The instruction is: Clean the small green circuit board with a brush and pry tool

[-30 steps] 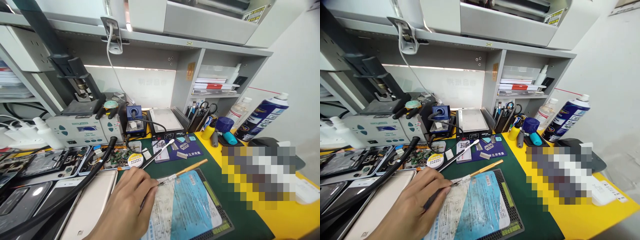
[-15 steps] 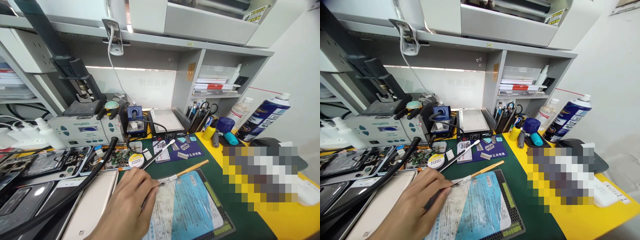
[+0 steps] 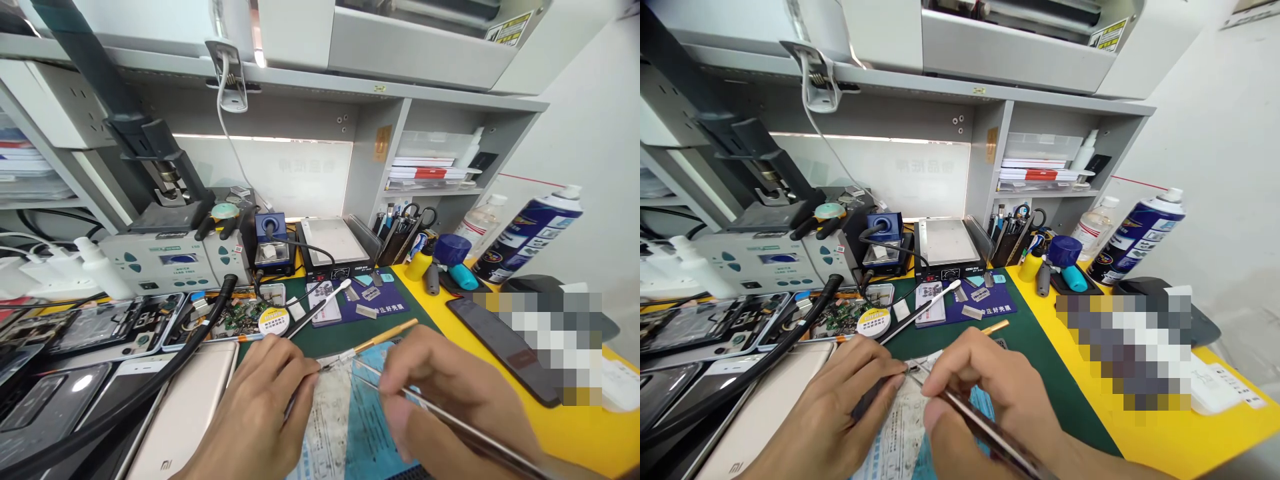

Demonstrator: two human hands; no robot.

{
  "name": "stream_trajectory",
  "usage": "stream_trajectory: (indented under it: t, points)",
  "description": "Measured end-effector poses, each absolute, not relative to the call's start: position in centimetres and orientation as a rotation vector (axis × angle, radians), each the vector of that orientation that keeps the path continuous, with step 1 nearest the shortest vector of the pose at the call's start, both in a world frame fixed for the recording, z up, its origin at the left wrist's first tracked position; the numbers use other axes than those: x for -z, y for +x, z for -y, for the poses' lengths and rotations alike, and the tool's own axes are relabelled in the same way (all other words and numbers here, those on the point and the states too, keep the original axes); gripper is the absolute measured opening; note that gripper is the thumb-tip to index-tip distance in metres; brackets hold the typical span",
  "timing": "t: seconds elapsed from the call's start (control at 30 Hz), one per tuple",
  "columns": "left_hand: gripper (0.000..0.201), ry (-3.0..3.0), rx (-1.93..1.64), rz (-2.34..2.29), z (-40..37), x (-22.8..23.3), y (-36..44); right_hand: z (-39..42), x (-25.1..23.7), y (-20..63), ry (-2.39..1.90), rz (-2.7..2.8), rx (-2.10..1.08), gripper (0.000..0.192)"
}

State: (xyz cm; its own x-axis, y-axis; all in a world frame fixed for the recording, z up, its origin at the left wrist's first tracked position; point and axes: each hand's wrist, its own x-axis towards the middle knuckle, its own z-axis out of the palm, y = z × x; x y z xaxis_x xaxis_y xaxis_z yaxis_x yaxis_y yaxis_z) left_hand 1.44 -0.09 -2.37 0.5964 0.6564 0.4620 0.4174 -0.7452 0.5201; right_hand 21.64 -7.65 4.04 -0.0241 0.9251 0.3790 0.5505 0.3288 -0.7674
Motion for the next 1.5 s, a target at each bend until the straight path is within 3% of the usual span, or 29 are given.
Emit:
stream_trajectory:
  t: [0.1,0.47,0.73,0.9,1.07,1.3,1.5]
  points:
    - [0.020,2.473,-0.932,-0.854,0.0,2.5,1.4,6.0,-2.4,20.9,-1.291,1.583,-0.743,0.011]
    - [0.017,2.511,-0.918,-0.851,-0.2,2.4,1.4,5.5,2.3,22.4,-1.121,1.906,-0.424,0.025]
    - [0.022,2.515,-0.903,-0.842,-0.2,2.3,1.5,5.4,0.3,23.3,-1.304,1.901,-0.521,0.015]
    - [0.023,2.531,-0.861,-0.837,-0.4,2.1,1.2,4.7,-1.7,25.1,-1.121,2.043,-0.241,0.021]
    - [0.020,2.552,-0.868,-0.821,-0.3,2.2,1.1,3.4,-3.1,26.9,-1.335,2.293,-0.405,0.020]
    - [0.016,2.614,-0.861,-0.825,-0.4,2.2,1.2,3.1,-2.9,27.1,-1.399,2.386,-0.600,0.014]
    - [0.015,2.650,-0.867,-0.817,-0.3,2.2,1.1,2.1,-1.0,26.8,-1.311,2.294,-0.361,0.018]
